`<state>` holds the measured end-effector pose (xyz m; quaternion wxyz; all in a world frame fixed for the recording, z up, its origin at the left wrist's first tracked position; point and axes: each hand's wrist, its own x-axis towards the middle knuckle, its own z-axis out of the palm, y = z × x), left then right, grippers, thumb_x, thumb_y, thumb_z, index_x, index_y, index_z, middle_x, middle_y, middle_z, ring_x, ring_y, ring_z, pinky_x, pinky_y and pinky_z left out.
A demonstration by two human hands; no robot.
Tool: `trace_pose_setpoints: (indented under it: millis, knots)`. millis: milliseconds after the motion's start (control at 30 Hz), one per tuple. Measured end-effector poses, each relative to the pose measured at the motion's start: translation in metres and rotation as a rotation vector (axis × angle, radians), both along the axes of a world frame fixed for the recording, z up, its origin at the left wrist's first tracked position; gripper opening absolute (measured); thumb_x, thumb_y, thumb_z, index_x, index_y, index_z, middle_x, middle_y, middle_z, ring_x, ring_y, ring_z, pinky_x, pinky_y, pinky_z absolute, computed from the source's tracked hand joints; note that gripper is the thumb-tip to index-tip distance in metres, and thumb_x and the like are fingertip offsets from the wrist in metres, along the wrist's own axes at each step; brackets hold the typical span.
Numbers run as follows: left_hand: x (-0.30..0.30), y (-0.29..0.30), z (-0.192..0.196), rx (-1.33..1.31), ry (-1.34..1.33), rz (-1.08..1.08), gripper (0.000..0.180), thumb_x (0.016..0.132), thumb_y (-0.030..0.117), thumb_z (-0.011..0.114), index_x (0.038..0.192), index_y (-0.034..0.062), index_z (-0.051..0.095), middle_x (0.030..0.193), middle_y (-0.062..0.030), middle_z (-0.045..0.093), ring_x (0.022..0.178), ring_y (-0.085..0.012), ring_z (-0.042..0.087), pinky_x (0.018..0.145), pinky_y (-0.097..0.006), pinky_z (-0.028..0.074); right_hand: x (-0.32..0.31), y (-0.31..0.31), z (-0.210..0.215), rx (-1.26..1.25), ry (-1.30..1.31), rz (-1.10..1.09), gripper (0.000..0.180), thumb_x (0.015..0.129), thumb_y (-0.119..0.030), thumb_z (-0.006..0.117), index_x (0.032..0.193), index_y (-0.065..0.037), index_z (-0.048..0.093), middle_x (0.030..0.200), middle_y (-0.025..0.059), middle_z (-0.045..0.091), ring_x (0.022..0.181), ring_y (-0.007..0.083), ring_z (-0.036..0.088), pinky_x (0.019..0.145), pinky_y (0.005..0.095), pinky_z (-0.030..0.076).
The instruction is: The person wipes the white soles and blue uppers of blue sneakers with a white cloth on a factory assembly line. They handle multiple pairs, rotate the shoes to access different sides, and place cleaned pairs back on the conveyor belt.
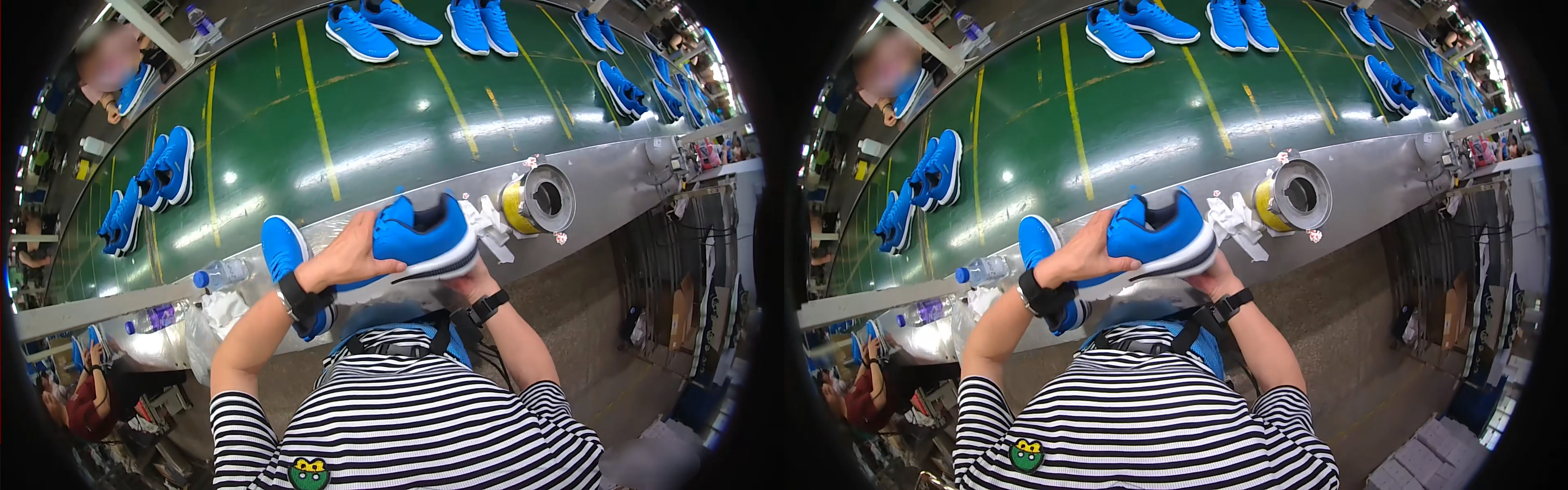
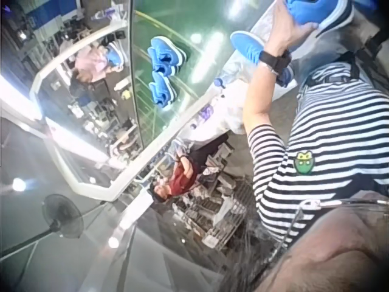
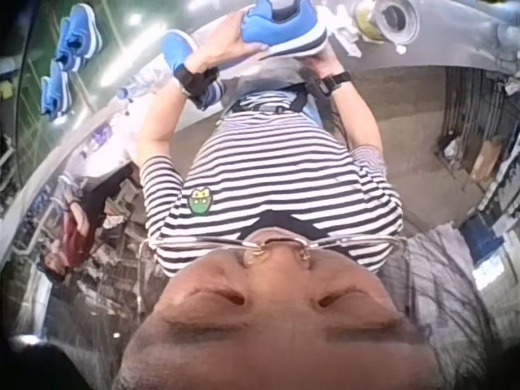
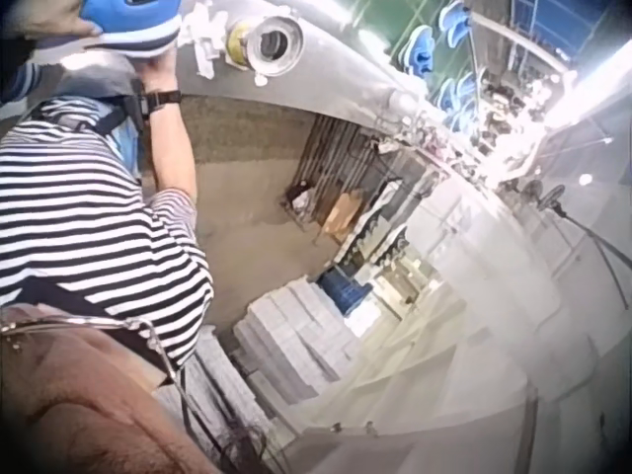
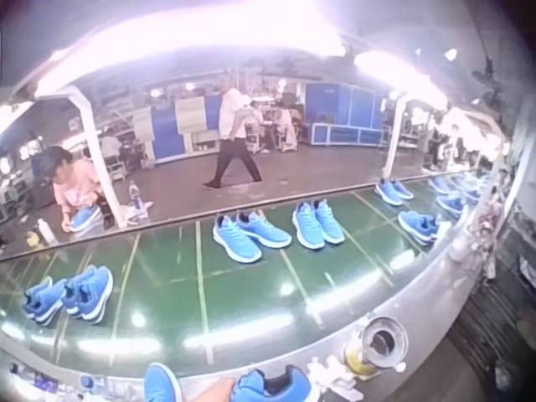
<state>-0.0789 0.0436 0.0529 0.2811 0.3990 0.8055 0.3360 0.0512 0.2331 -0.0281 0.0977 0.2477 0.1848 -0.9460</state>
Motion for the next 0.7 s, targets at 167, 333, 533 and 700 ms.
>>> trace_pose_setpoints:
  millis: [167, 333, 533, 700]
  knots:
    - [0.016, -0.011, -0.054, -0.079, -0.196, 0.382, 0.071, 0.071, 0.039, 0.07, 0.105, -0.0178, 0.043, 0.099, -0.0315, 0.05, 0.095, -0.0387, 0.054, 0.083, -0.041, 0.044, 0.008, -0.003, -0.016, -0.012, -0.044, -0.058, 0.056, 0.092, -0.05, 0.04, 0.129, -0.009, 0.039, 0.125, 0.0176, 0.046, 0.117, 0.034, 0.044, 0.099, 0.0484, 0.036]
    - [0.038, -0.03, -0.104, -0.052, -0.26, 0.674, 0.066, 0.071, 0.036, 0.07, 0.1, -0.0174, 0.046, 0.098, -0.0292, 0.053, 0.089, -0.0334, 0.057, 0.077, -0.04, 0.047, -0.007, -0.028, -0.02, 0.267, 0.062, 0.061, 0.054, 0.091, -0.033, 0.052, 0.135, -0.008, 0.033, 0.123, 0.0114, 0.048, 0.113, 0.0263, 0.048, 0.096, 0.0432, 0.038]
    - [0.06, -0.024, -0.094, 0.088, -0.392, 0.876, 0.06, 0.072, 0.028, 0.072, 0.102, -0.0167, 0.044, 0.093, -0.0233, 0.06, 0.076, -0.0253, 0.062, 0.064, -0.032, 0.052, -0.019, -0.038, -0.026, 0.323, 0.028, 0.085, 0.052, 0.088, -0.013, 0.058, 0.135, -0.009, 0.036, 0.119, 0.0046, 0.051, 0.105, 0.0139, 0.05, 0.089, 0.0341, 0.042]
    - [0.066, -0.025, -0.099, 0.076, -0.379, 0.938, 0.073, 0.071, 0.031, 0.072, 0.114, -0.0168, 0.036, 0.104, -0.0279, 0.053, 0.094, -0.0315, 0.058, 0.08, -0.037, 0.048, -0.025, -0.04, -0.031, 0.364, 0.066, 0.113, 0.051, 0.087, -0.009, 0.057, 0.133, -0.008, 0.037, 0.119, 0.0057, 0.052, 0.107, 0.0159, 0.05, 0.088, 0.0338, 0.042]
